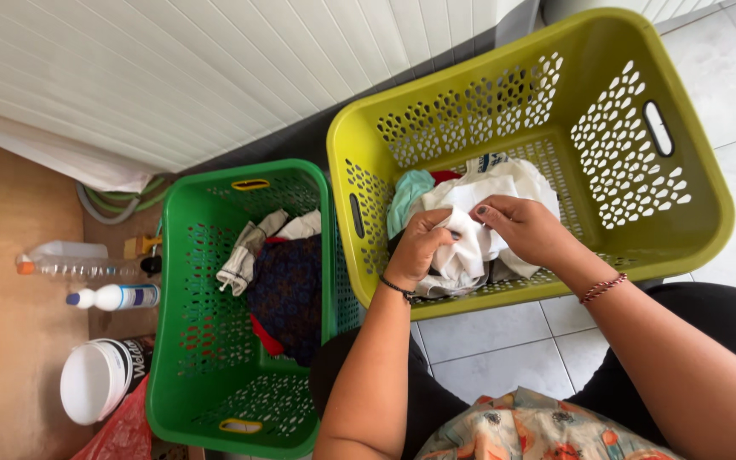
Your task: The person sorts clothes by transferring items from a green laundry basket to a yellow laundry basket. They handle various garments including white shirts, patterned fabrics, and dark-colored items, placing them into the yellow basket.
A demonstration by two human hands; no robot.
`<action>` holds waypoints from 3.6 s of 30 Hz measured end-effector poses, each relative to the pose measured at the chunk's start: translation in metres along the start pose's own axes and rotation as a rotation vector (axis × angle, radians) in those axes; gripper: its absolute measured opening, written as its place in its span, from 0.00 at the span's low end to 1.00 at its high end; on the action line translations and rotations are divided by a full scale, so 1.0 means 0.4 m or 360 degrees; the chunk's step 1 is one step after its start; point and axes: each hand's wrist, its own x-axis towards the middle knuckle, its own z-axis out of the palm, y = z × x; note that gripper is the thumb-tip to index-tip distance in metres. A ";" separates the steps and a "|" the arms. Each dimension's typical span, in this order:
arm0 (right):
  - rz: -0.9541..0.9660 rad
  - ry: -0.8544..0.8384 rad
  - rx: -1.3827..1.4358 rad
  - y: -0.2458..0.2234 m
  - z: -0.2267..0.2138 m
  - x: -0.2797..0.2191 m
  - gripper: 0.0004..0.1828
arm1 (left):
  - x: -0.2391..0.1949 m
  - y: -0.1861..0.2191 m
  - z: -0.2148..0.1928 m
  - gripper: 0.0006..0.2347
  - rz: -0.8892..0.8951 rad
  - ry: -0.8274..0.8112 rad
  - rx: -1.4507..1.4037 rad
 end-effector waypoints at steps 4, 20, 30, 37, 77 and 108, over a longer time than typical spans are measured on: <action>-0.0049 -0.0257 0.0344 0.025 0.014 0.005 0.18 | 0.006 -0.011 0.011 0.10 -0.0018 0.0003 0.0058; 0.0146 -0.0303 0.0674 0.109 -0.015 0.011 0.21 | 0.136 -0.303 0.029 0.14 0.0427 -0.0131 0.0007; 0.0148 -0.0162 0.0897 0.263 -0.053 0.071 0.13 | 0.129 -0.201 0.038 0.17 0.0351 -0.0278 0.0225; -0.0240 0.0206 0.1610 0.127 -0.189 0.051 0.17 | 0.024 0.064 0.007 0.21 0.0115 0.0151 0.1778; -0.0458 -0.0462 0.1644 0.023 -0.180 -0.068 0.07 | 0.041 -0.023 0.012 0.42 0.0369 0.0475 0.1942; -0.0755 -0.0229 -0.1244 0.168 -0.039 0.027 0.32 | -0.021 0.116 0.040 0.36 0.0351 0.0753 0.2102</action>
